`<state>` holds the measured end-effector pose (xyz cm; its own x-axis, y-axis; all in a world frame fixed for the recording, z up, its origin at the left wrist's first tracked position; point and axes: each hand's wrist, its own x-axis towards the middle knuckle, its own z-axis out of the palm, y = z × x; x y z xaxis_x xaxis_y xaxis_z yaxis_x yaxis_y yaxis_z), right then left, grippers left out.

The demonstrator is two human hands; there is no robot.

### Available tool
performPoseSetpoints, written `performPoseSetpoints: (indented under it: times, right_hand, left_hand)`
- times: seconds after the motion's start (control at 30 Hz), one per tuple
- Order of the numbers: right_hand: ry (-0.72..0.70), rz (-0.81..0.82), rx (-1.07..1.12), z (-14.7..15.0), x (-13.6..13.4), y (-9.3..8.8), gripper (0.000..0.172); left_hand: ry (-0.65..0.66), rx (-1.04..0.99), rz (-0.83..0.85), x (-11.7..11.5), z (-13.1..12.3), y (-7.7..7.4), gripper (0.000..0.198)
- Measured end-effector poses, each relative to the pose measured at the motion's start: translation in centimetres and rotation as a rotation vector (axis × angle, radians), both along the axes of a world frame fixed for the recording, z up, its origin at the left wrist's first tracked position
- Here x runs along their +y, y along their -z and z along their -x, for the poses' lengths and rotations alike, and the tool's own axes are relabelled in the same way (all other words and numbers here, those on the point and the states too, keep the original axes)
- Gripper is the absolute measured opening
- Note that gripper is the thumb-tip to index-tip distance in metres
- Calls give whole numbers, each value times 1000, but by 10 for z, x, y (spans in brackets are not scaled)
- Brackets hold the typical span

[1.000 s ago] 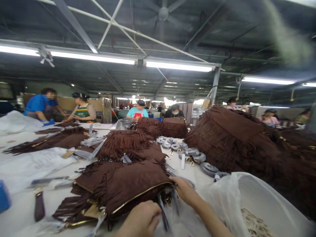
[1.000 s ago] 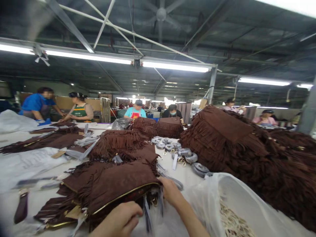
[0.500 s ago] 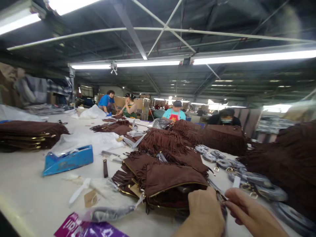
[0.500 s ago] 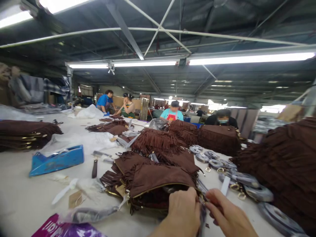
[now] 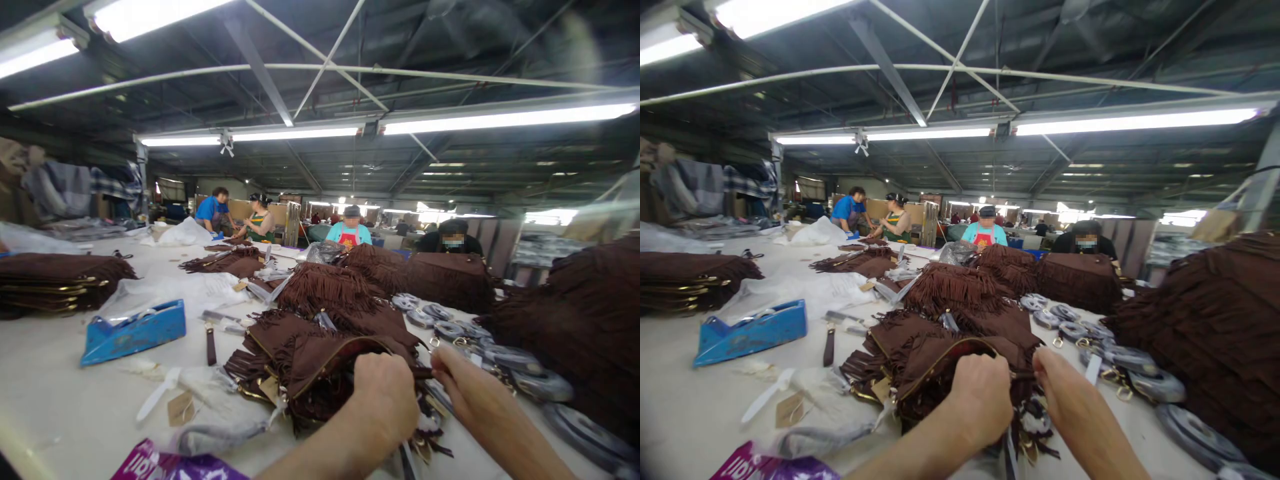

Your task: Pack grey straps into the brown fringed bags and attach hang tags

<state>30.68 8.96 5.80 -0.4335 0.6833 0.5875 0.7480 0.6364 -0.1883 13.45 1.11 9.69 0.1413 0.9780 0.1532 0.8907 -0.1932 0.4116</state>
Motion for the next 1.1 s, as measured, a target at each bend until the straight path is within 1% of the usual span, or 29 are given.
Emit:
performPoseSetpoints:
  times: [0.1,0.17,0.23,0.27,0.33,0.4,0.43,0.47,0.53,0.57,0.6,0.63,0.7,0.73,0.8,0.87,0.9,0.97,1.0,1.03,1.1]
  right_hand:
    - [125,-84,-18,-19,19,-6,15]
    - [240,-127,13,-30,27,-12,15]
    - [328,-145,64,-35,29,-18,14]
    - [336,-134,98,-34,28,-22,13]
    - [281,-94,178,-25,23,-31,13]
    - [199,-54,260,-11,16,-42,13]
    - [174,-38,298,-3,12,-48,13]
    - [155,-22,332,5,9,-55,14]
    - [114,16,390,17,1,-68,14]
    - [95,34,410,20,-2,-73,15]
    - [84,48,424,22,-5,-78,17]
    - [83,59,441,21,-8,-82,18]
    - [92,79,517,13,-11,-89,21]
    - [92,92,587,7,-12,-92,22]
    - [86,91,776,-8,-13,-97,27]
    - [107,58,942,-21,-12,-99,30]
    - [131,41,987,-25,-12,-99,30]
    - [190,61,976,-29,-12,-98,28]
    - [218,102,933,-29,-13,-96,27]
    - [242,145,877,-27,-14,-95,28]
    - [269,205,773,-22,-16,-93,31]
  left_hand:
    - [-71,193,-21,-6,35,-14,27]
    - [-115,285,-38,-15,69,-21,26]
    - [-165,365,-58,-25,107,-26,29]
    - [-186,403,-61,-30,126,-28,30]
    - [-209,491,-30,-35,155,-30,29]
    - [-202,534,-28,-35,169,-26,25]
    - [-180,520,-57,-33,168,-22,24]
    - [-143,479,-100,-31,163,-16,27]
    - [-43,387,-165,-23,142,0,45]
    - [2,349,-163,-19,128,9,50]
    - [36,336,-135,-15,114,17,45]
    - [38,331,-101,-12,101,23,34]
    - [85,232,-69,-6,82,29,22]
    - [110,128,-54,-4,77,28,18]
    - [168,-167,27,0,76,17,15]
    - [212,-499,193,6,83,2,16]
    - [237,-644,280,9,88,-6,19]
    - [282,-863,392,18,99,-18,27]
    - [298,-940,402,22,104,-22,31]
    - [306,-997,390,26,109,-25,34]
    - [283,-1081,341,33,120,-27,38]
